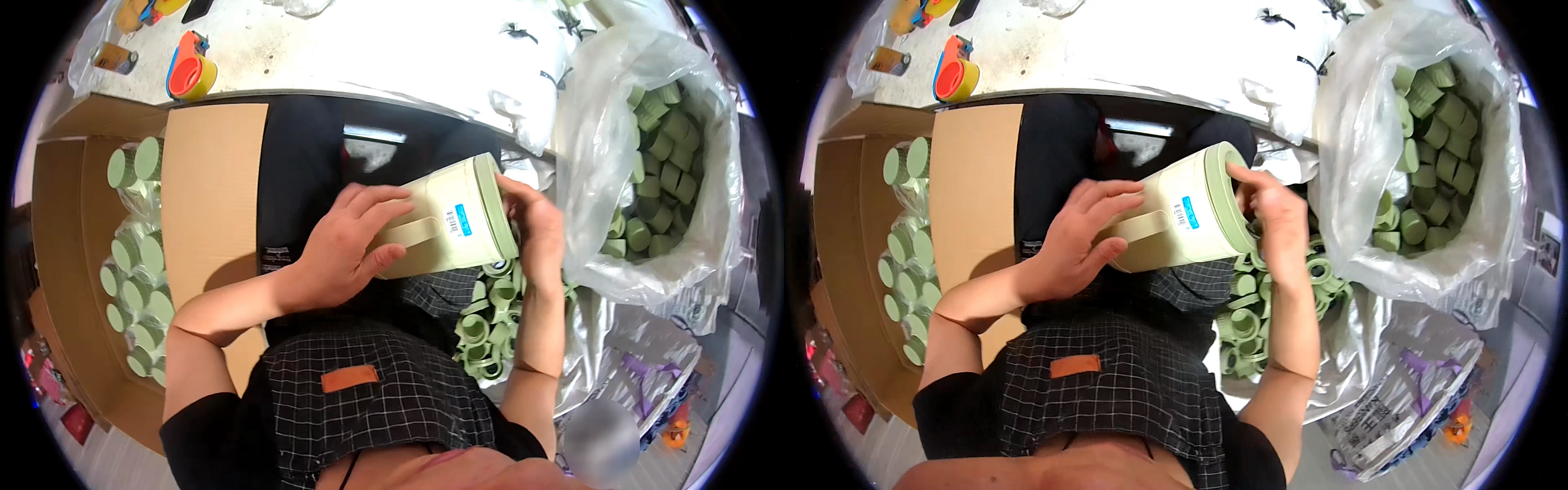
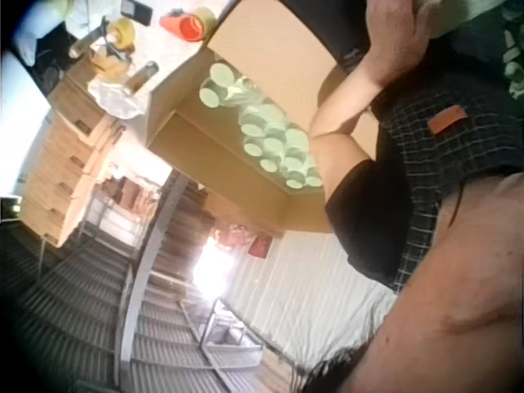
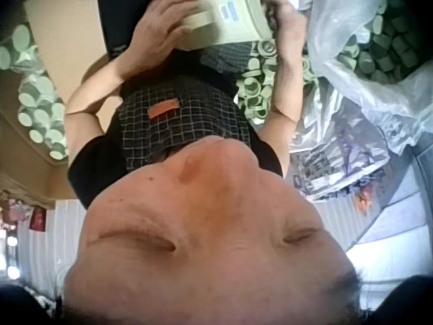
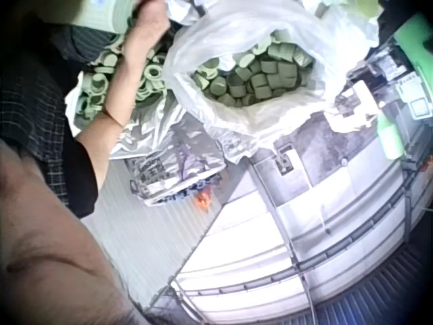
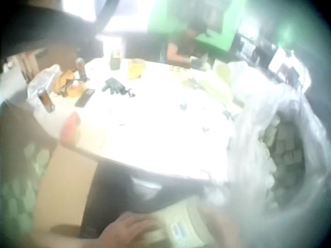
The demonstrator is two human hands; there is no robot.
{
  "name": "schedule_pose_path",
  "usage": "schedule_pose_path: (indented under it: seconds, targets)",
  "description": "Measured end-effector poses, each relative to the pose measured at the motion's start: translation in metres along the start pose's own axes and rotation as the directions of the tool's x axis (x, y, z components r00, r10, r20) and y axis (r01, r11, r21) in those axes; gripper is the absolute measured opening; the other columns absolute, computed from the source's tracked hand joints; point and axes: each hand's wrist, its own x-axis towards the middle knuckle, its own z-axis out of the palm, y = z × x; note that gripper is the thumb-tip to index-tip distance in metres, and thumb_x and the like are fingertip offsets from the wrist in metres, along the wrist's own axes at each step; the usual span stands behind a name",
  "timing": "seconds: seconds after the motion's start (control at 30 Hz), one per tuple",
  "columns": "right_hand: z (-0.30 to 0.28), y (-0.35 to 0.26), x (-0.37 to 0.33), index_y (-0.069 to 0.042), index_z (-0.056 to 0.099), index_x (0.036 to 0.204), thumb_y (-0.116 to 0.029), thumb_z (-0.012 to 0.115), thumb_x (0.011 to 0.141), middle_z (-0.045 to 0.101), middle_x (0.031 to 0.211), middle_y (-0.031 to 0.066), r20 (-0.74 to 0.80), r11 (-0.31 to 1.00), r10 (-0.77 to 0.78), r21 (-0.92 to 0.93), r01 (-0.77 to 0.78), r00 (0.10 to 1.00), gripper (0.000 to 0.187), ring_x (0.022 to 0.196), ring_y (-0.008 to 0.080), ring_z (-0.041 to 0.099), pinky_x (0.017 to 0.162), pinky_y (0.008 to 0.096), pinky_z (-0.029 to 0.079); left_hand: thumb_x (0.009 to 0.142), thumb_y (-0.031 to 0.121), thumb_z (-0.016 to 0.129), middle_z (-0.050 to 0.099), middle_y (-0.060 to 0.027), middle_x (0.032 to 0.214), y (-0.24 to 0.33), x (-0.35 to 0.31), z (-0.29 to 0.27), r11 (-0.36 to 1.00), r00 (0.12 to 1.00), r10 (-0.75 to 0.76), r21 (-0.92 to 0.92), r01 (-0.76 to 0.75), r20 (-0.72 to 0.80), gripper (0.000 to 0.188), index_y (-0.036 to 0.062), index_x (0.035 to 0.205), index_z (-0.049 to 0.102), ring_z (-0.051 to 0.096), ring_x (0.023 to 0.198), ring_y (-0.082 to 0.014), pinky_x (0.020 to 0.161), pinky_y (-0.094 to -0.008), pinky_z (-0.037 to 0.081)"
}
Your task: The person places green lids onto light yellow plastic jugs and then puts each jug into a plastic bag before placing it into a large cardboard box.
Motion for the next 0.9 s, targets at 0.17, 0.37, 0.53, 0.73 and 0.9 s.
schedule_pose_path:
  seconds: [0.17,0.37,0.53,0.73,0.9]
  targets:
    - [0.002,0.013,0.013,0.001,0.040,0.148,-0.038,0.051,0.098,0.041,0.151,0.0193,0.154,0.979,-0.003,-0.203,0.035,0.988,0.064,0.142,0.0320,0.035,0.118,0.0402,0.023,0.082,0.018,0.072,0.060,-0.0099,0.099,0.015,0.057,-0.021,0.879,0.933,0.335,-0.313,-0.359,-0.129,0.025,0.0017,0.100,0.067,0.057,0.079,-0.0282,0.072,-0.0367,0.048]
    - [-0.001,0.016,0.015,0.001,0.043,0.145,-0.043,0.061,0.091,0.047,0.139,0.0204,0.139,0.988,-0.015,-0.148,0.036,0.990,0.072,0.131,0.0338,0.044,0.114,0.0400,0.029,0.080,0.011,0.074,0.057,-0.0093,0.076,-0.150,0.170,0.025,0.960,0.951,0.100,0.281,-0.015,-0.293,0.014,0.0011,0.081,0.065,0.058,0.078,-0.0278,0.073,-0.0377,0.048]
    - [-0.017,0.034,0.036,0.001,0.055,0.133,-0.041,0.062,0.092,0.060,0.119,0.0144,0.121,0.991,0.036,0.123,-0.051,0.992,0.059,0.113,0.0237,0.057,0.101,0.0329,0.041,0.088,0.016,0.064,0.065,-0.0134,0.088,-0.186,0.180,0.038,0.947,0.949,-0.262,0.144,0.288,-0.176,0.014,0.0017,0.089,0.067,0.062,0.087,-0.0312,0.080,-0.0394,0.049]
    - [-0.008,0.020,0.094,0.002,0.062,0.119,-0.022,0.055,0.099,0.068,0.093,0.0104,0.288,0.896,0.072,0.401,-0.188,0.955,0.033,0.089,0.0162,0.065,0.082,0.0293,0.051,0.096,0.015,0.057,0.067,-0.0085,0.087,-0.189,0.187,0.032,0.957,0.949,-0.257,0.087,0.277,-0.184,0.020,-0.0001,0.085,0.065,0.063,0.084,-0.0177,0.077,-0.0317,0.050]
    - [0.019,0.038,0.107,0.001,0.061,0.109,-0.008,0.070,0.090,0.067,0.089,0.0083,-0.151,0.951,0.108,0.303,-0.058,0.983,0.023,0.080,0.0112,0.063,0.074,0.0257,0.051,0.100,0.014,0.050,0.071,-0.0092,0.092,-0.129,0.193,0.042,0.826,0.974,-0.216,-0.546,0.143,-0.071,0.027,-0.0036,0.090,0.068,0.064,0.085,-0.0173,0.082,-0.0319,0.051]
